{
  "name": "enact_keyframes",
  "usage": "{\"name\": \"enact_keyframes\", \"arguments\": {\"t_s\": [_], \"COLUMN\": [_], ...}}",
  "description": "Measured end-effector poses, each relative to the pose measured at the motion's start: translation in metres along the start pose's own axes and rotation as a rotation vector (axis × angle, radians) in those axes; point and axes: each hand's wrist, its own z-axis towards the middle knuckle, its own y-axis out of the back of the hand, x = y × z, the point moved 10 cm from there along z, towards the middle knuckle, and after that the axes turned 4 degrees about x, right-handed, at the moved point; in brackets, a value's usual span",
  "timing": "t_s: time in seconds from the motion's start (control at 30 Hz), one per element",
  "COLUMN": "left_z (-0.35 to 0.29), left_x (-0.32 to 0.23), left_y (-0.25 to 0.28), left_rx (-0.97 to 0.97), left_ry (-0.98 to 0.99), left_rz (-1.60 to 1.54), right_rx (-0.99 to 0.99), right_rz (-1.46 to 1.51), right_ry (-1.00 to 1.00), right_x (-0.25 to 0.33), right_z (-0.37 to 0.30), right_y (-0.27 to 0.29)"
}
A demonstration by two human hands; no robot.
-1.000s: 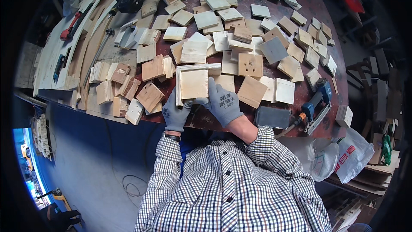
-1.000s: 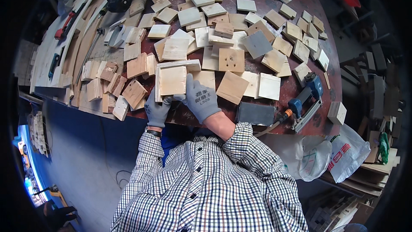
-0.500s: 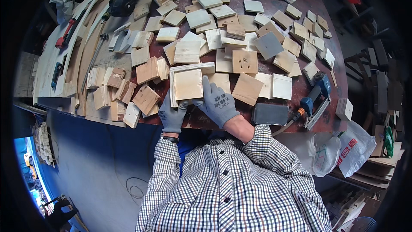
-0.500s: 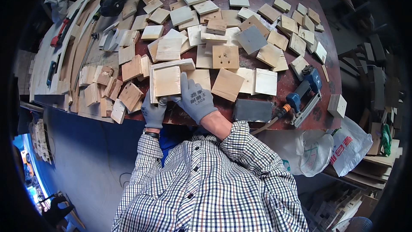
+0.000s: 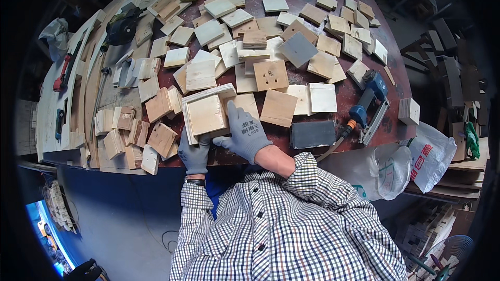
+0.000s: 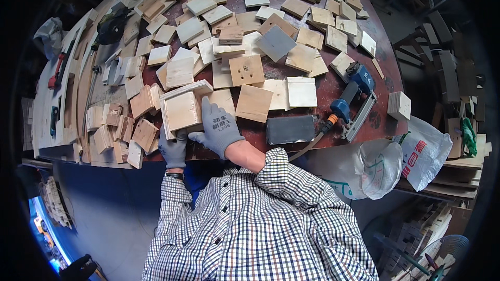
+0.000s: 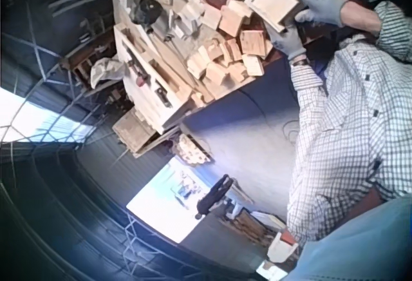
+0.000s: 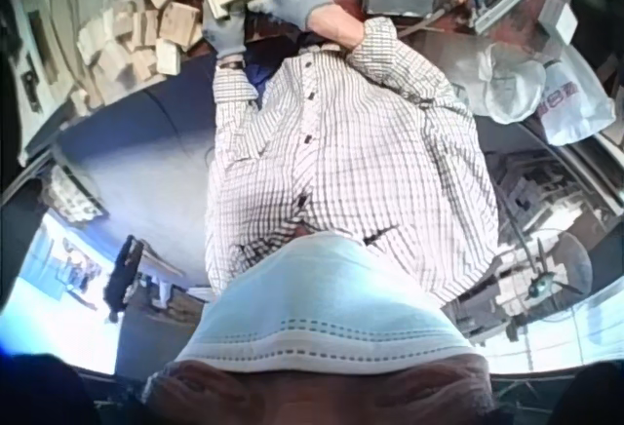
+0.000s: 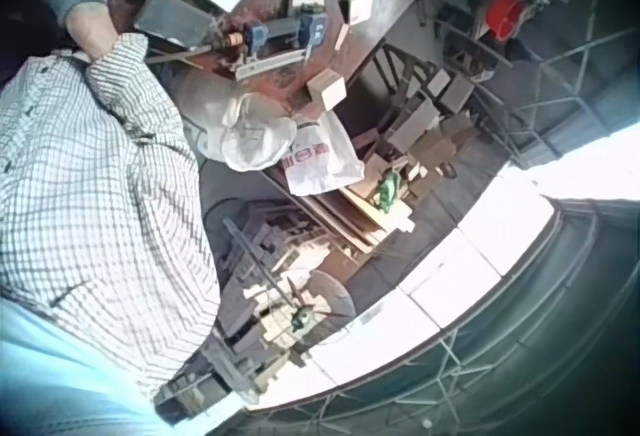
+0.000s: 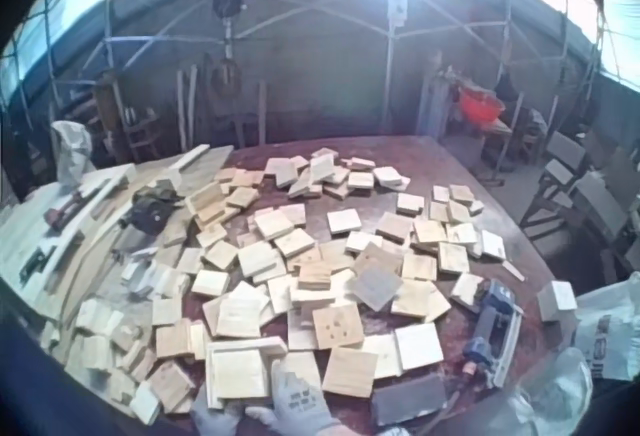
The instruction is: The person assembles small wooden boxes by hand, picking up pre-cut wooden pieces from a table and fitting them together. The person repeatedly forms box shapes and places them on the table among many other pieces.
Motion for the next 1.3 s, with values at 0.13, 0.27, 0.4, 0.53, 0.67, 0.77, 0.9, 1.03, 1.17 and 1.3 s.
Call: {"name": "enact_keyframes", "arguments": {"t_s": [0.13, 0.27, 0.4, 0.53, 0.67, 0.77, 0.9, 1.03, 1.17, 1.3], "left_z": [0.003, 0.004, 0.000, -0.008, -0.018, -0.031, -0.057, -0.060, -0.059, -0.042], "left_x": [-0.006, 0.002, 0.008, 0.027, 0.035, 0.076, 0.114, 0.107, 0.096, 0.083], "left_y": [0.001, -0.002, -0.004, 0.002, 0.015, 0.033, 0.063, 0.058, 0.051, 0.030], "left_rx": [0.002, 0.040, 0.041, 0.055, 0.104, 0.088, 0.117, 0.140, 0.154, 0.156], "left_ry": [0.003, 0.028, 0.043, 0.094, 0.138, 0.095, 0.163, 0.191, 0.203, 0.167], "left_rz": [-0.051, -0.020, -0.032, -0.123, -0.053, 0.073, 0.150, 0.168, 0.171, 0.128], "right_rx": [0.053, 0.003, 0.026, -0.024, -0.003, 0.043, 0.060, -0.013, -0.156, -0.056], "right_rz": [0.148, -0.100, -0.083, 0.012, 0.088, 0.124, 0.286, 0.469, 0.612, 0.893], "right_ry": [-0.160, -0.173, -0.204, -0.230, -0.215, -0.259, -0.308, -0.341, -0.328, -0.449], "right_x": [-0.009, 0.002, 0.006, -0.003, -0.006, -0.006, -0.004, -0.009, -0.006, -0.010], "right_z": [-0.008, -0.005, -0.006, -0.020, -0.031, -0.025, -0.015, -0.016, -0.020, -0.011], "right_y": [0.013, 0.009, -0.001, -0.010, -0.021, -0.014, -0.010, -0.003, -0.002, -0.018]}}
